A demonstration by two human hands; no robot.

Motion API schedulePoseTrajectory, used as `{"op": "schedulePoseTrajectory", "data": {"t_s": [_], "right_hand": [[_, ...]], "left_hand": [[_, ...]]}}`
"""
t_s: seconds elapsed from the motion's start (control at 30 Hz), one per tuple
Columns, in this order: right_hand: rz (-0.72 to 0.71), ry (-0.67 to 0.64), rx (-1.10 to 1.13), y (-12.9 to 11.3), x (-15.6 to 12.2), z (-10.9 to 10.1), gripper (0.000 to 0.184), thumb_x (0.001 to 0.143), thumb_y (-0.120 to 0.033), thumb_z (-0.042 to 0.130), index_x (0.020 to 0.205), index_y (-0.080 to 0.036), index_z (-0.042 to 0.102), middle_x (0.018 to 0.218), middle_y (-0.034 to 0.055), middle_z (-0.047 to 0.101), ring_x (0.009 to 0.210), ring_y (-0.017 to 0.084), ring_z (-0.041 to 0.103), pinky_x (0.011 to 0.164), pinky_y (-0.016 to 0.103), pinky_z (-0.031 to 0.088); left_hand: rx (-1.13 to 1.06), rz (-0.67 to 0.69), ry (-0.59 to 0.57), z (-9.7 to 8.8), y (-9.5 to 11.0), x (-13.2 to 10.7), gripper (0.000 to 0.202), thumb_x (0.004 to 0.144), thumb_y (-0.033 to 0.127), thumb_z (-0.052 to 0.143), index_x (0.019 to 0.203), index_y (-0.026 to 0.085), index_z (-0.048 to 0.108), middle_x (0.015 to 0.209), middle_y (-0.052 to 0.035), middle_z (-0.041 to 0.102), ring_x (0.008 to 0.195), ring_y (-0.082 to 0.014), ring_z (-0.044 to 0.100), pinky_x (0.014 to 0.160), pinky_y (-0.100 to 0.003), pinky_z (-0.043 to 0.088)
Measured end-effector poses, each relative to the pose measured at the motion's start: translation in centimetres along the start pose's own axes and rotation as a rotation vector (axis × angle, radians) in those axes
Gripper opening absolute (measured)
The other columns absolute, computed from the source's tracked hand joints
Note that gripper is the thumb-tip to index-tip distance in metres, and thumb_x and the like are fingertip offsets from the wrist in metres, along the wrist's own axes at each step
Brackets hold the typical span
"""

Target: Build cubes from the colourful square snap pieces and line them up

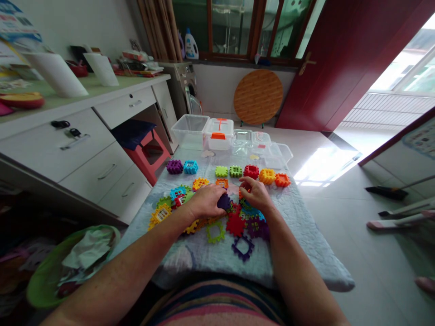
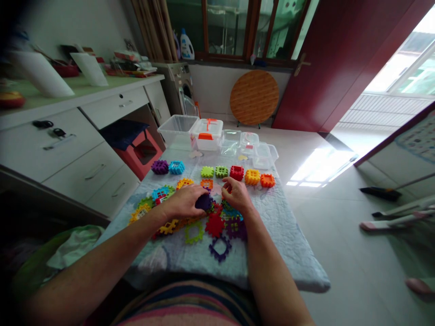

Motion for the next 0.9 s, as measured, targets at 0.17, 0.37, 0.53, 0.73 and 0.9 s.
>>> {"op": "schedulePoseTrajectory", "data": {"t_s": [0.17, 0.37, 0.53, 0.73, 0.9], "right_hand": [[0.021, -0.013, -0.065, 0.3, 0.0, -0.5, 0.031, 0.074, -0.018, 0.054, 0.102, -0.015, 0.065, 0.072, 0.0004, 0.068, 0.061, 0.012, 0.059, 0.062, 0.024, 0.046], [0.031, -0.002, -0.077, 0.3, 0.1, -0.7, 0.029, 0.074, -0.017, 0.054, 0.101, -0.016, 0.066, 0.070, 0.0000, 0.068, 0.061, 0.012, 0.059, 0.062, 0.024, 0.045], [0.043, -0.008, -0.085, 0.3, 0.1, -0.6, 0.030, 0.075, -0.017, 0.054, 0.102, -0.015, 0.067, 0.072, 0.0009, 0.069, 0.062, 0.013, 0.060, 0.063, 0.024, 0.045], [0.043, 0.002, -0.098, 0.3, 0.1, -0.6, 0.029, 0.074, -0.016, 0.054, 0.101, -0.014, 0.067, 0.069, 0.0000, 0.067, 0.059, 0.012, 0.058, 0.060, 0.023, 0.044], [0.027, 0.004, -0.093, 0.3, 0.1, -0.5, 0.028, 0.075, -0.018, 0.053, 0.099, -0.015, 0.067, 0.069, 0.0000, 0.067, 0.059, 0.012, 0.057, 0.060, 0.023, 0.044]], "left_hand": [[-0.021, -0.005, 0.033, 0.0, -0.3, 0.3, 0.045, 0.074, 0.041, 0.070, 0.112, 0.017, 0.065, 0.114, -0.0117, 0.069, 0.107, -0.0295, 0.063, 0.094, -0.038, 0.048], [0.026, -0.019, 0.003, 0.0, -0.1, 1.0, 0.044, 0.073, 0.041, 0.070, 0.108, 0.016, 0.066, 0.111, -0.0124, 0.070, 0.106, -0.0307, 0.063, 0.092, -0.038, 0.048], [0.019, -0.009, 0.016, -0.2, 0.3, 0.9, 0.041, 0.070, 0.040, 0.071, 0.104, 0.017, 0.068, 0.106, -0.0108, 0.071, 0.101, -0.0297, 0.063, 0.091, -0.038, 0.048], [0.086, -0.051, 0.210, -3.4, -4.4, 2.0, 0.048, 0.070, 0.041, 0.070, 0.111, 0.017, 0.066, 0.109, -0.0092, 0.069, 0.103, -0.0280, 0.061, 0.094, -0.037, 0.045], [0.237, -0.155, 0.130, -4.6, -10.0, 5.6, 0.045, 0.067, 0.037, 0.069, 0.108, 0.020, 0.067, 0.111, -0.0092, 0.068, 0.107, -0.0313, 0.059, 0.094, -0.040, 0.043]]}}
Point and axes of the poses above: each hand's wrist, its own x-axis towards the middle knuckle, its own z-axis out of the palm, y = z × x, the point moved 2 cm from there along x, towards the middle knuckle
